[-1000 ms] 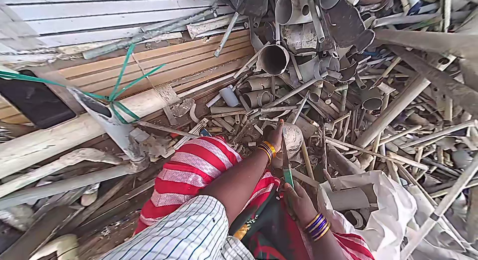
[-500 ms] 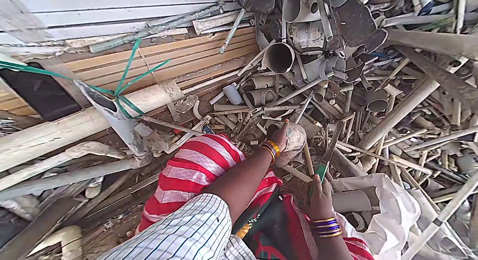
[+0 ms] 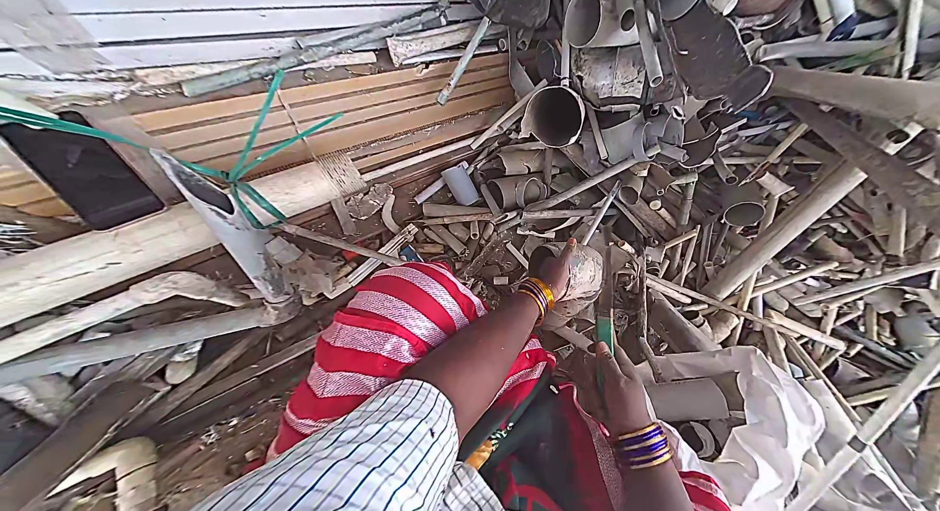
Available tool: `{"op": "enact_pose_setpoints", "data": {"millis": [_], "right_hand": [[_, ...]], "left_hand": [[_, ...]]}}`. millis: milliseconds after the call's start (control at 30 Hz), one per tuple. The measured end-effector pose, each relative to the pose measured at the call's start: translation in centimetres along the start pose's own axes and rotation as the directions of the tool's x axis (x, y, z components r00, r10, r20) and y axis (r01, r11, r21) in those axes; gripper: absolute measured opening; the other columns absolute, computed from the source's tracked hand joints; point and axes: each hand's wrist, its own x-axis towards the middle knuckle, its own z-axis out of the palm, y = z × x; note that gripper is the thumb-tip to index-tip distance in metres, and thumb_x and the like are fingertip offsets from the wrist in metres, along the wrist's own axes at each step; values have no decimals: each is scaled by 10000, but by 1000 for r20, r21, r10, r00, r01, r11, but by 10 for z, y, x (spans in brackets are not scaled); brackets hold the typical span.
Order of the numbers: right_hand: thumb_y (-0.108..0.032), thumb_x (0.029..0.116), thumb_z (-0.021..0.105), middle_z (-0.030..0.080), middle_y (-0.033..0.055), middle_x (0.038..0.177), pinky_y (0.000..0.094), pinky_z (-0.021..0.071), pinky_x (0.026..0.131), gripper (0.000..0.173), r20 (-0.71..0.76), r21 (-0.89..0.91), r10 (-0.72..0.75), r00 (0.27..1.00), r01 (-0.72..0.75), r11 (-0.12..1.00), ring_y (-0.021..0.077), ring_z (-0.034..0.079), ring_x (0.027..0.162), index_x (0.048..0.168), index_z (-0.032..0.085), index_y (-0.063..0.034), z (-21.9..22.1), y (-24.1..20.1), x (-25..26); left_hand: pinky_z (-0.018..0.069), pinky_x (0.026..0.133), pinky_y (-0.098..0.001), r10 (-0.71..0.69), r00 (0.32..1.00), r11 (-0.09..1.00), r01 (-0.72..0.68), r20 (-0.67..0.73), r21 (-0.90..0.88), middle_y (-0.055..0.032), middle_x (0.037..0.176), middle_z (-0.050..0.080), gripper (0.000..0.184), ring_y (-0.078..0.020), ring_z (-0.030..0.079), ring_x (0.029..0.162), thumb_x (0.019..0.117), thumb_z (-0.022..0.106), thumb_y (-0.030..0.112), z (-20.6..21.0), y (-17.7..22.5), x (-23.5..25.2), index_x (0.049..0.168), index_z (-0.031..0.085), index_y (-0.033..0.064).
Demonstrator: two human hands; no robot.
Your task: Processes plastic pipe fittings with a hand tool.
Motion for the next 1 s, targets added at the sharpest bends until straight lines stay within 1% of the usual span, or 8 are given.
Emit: {"op": "enact_pose_setpoints", "data": {"millis": [100,233,400,533,667,800,933,1000], "right_hand": [[-211,1128,335,461,-23,579,215,410,395,276,-207,-41,-44,977,36,999,45,430,408,1172,489,13,0,2,2],[-243,1114,378,441,-14,600,227,383,419,275,141,-261,139,980,-99,960,64,395,424,1084,532,-17,3,-6,-5],[-244,1128,342,475,-5,597,243,409,404,316,-205,-92,-29,978,10,996,70,439,422,1210,499,18,-1,-1,3],[-235,1130,334,439,-7,587,221,367,382,299,40,-69,156,987,-153,986,63,389,402,1156,518,-1,-1,-9,-3],[-224,1133,330,462,-30,564,196,381,345,248,-292,130,-15,956,56,990,39,418,372,1150,481,-28,-3,-10,4],[-244,1131,336,434,-2,603,235,390,398,299,5,-40,170,985,-170,985,76,406,422,1165,506,0,-6,-3,2],[-239,1138,310,451,-32,532,180,351,329,260,-290,223,37,956,30,974,29,405,358,1100,474,-41,-7,-15,5],[-246,1139,312,449,-24,560,205,391,354,272,-317,165,31,948,23,986,46,430,381,1140,466,-23,-4,-10,3]], "left_hand": [[361,1129,-563,0,1000,1000,1,30,-4,-346,1359,549,804,-423,486,1352,1084,278,575,-2,1,-4,1272,576,-148],[345,1153,-550,12,999,998,-11,30,-59,-346,1402,519,772,-415,464,1380,1085,310,556,-1,4,-4,1328,542,-139],[342,1147,-567,29,998,999,-31,57,31,-336,1388,539,802,-419,468,1379,1083,271,579,-2,1,-4,1301,573,-131],[355,1132,-558,24,999,999,-26,45,32,-337,1359,554,779,-416,486,1353,1085,298,564,1,3,-4,1270,586,-136],[369,1122,-566,29,997,999,-31,69,28,-345,1343,560,795,-422,498,1340,1082,297,575,1,1,-5,1256,589,-143],[370,1112,-551,41,994,997,-47,103,63,-338,1330,563,769,-412,504,1323,1090,301,551,3,4,-8,1249,585,-146],[373,1110,-566,41,994,996,-49,98,75,-334,1323,575,787,-415,511,1321,1083,297,573,2,2,-6,1246,600,-135],[368,1114,-559,53,991,996,-62,123,68,-333,1331,569,768,-412,503,1329,1086,314,558,3,1,-7,1255,591,-138]]}}
